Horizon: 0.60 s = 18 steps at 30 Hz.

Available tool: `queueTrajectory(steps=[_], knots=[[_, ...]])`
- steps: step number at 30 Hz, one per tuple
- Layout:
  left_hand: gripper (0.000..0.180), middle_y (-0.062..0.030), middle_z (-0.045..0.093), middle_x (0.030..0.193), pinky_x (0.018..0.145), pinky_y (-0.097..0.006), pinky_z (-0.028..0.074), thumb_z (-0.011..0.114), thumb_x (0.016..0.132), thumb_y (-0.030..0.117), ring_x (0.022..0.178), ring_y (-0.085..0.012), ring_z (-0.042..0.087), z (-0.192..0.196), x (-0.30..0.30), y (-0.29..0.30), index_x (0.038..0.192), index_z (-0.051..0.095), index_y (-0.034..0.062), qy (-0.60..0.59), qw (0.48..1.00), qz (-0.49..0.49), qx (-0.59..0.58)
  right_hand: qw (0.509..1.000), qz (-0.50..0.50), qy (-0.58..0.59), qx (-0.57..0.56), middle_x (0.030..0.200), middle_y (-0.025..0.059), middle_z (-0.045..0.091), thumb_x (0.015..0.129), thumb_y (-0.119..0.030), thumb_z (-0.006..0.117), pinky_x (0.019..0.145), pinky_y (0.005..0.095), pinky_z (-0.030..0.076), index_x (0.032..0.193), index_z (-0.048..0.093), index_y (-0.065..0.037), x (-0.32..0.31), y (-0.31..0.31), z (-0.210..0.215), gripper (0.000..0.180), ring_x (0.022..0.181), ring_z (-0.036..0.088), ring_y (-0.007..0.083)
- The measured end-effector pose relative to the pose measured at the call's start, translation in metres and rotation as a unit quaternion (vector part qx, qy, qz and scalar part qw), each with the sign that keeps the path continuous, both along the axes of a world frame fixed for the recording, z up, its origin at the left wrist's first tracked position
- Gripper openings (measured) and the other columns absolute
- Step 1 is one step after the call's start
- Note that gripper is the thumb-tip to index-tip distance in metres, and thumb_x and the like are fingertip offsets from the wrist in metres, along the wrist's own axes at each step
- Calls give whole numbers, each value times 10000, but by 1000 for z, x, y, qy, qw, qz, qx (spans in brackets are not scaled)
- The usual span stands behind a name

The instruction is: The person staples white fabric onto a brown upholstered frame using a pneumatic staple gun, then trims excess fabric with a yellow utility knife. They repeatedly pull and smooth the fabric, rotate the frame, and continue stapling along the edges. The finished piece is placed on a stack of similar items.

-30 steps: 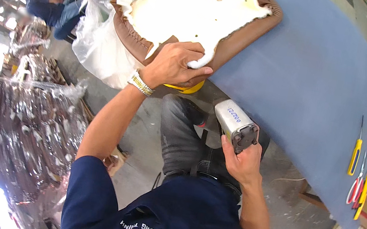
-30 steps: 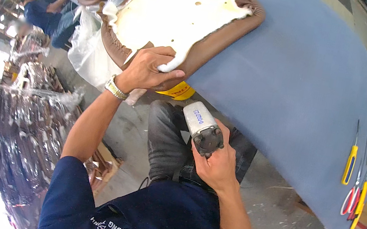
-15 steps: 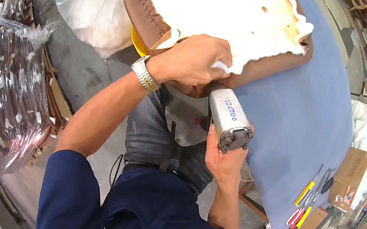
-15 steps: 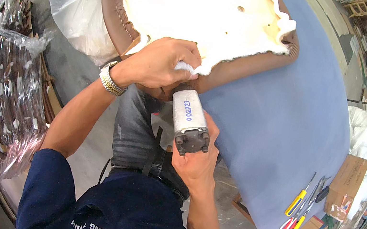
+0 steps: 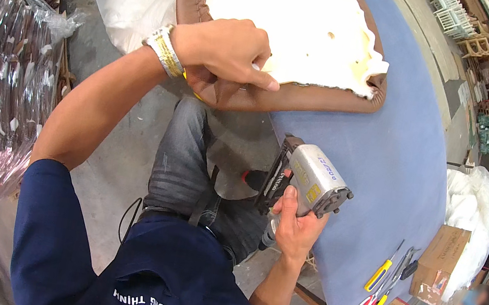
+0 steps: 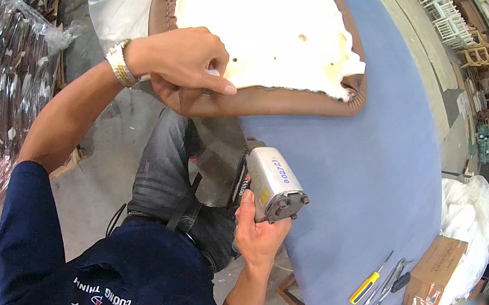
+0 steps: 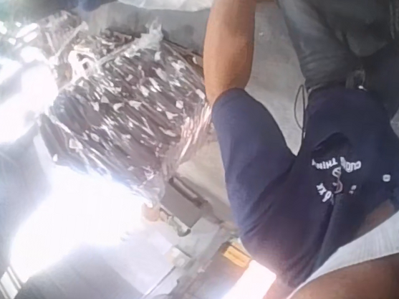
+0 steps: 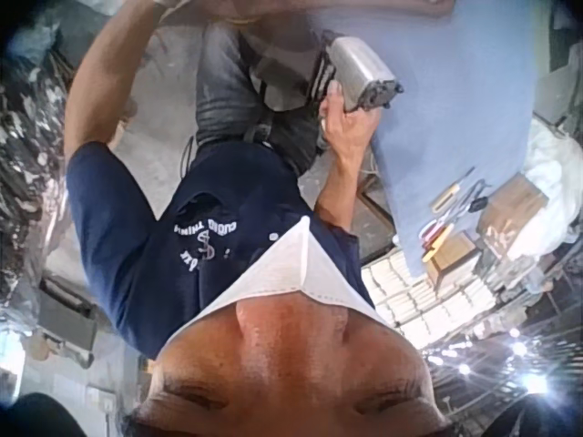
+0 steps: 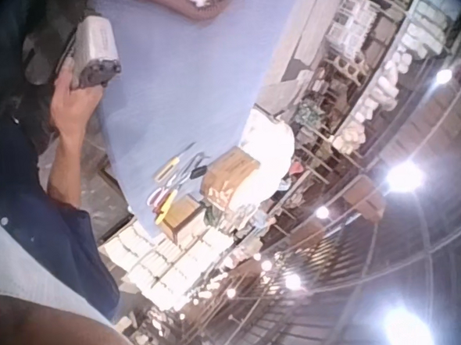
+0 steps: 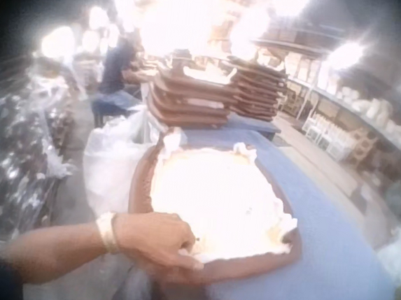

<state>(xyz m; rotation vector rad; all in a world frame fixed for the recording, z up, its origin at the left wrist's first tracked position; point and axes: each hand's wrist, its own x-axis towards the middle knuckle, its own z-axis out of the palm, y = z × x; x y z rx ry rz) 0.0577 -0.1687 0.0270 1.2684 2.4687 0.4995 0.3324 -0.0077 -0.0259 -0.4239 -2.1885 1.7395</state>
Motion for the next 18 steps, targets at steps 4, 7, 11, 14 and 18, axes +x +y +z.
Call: queueTrajectory(steps=[4,7,11,14,18], knots=[[473,-208,717,845,778,-461,554,723,867,438,841,-387,711,-21,13,27,919,719,-32,124,990,-60,22,999,8,8,52,1133,140,692,982,-8,595,553,247,493,1311,520,69,-13,10,-14,347,645,572,80],[362,-221,720,834,771,-460,570,694,899,347,822,-388,718,-28,5,28,919,724,-13,75,991,-78,76,996,11,17,87,1036,114,686,974,-35,620,559,262,499,1239,551,62,-29,15,-14,291,633,586,92],[288,-226,699,819,755,-470,550,678,923,280,821,-394,701,-35,5,28,888,706,-4,29,989,-71,124,996,-21,20,82,682,70,679,946,-106,684,578,318,514,984,680,61,-53,13,-1,171,590,652,147],[288,-217,691,767,727,-463,553,690,913,269,781,-396,700,-37,5,29,858,701,-13,16,990,-64,122,993,-17,-26,114,700,92,693,943,-100,684,597,337,522,1006,671,63,-62,10,8,175,601,671,186],[261,-205,685,734,689,-448,545,713,891,233,728,-381,693,-46,2,31,818,688,-17,10,983,-49,176,986,5,-58,155,932,101,695,961,-72,660,556,275,484,1193,568,44,-68,10,3,275,616,594,122]])
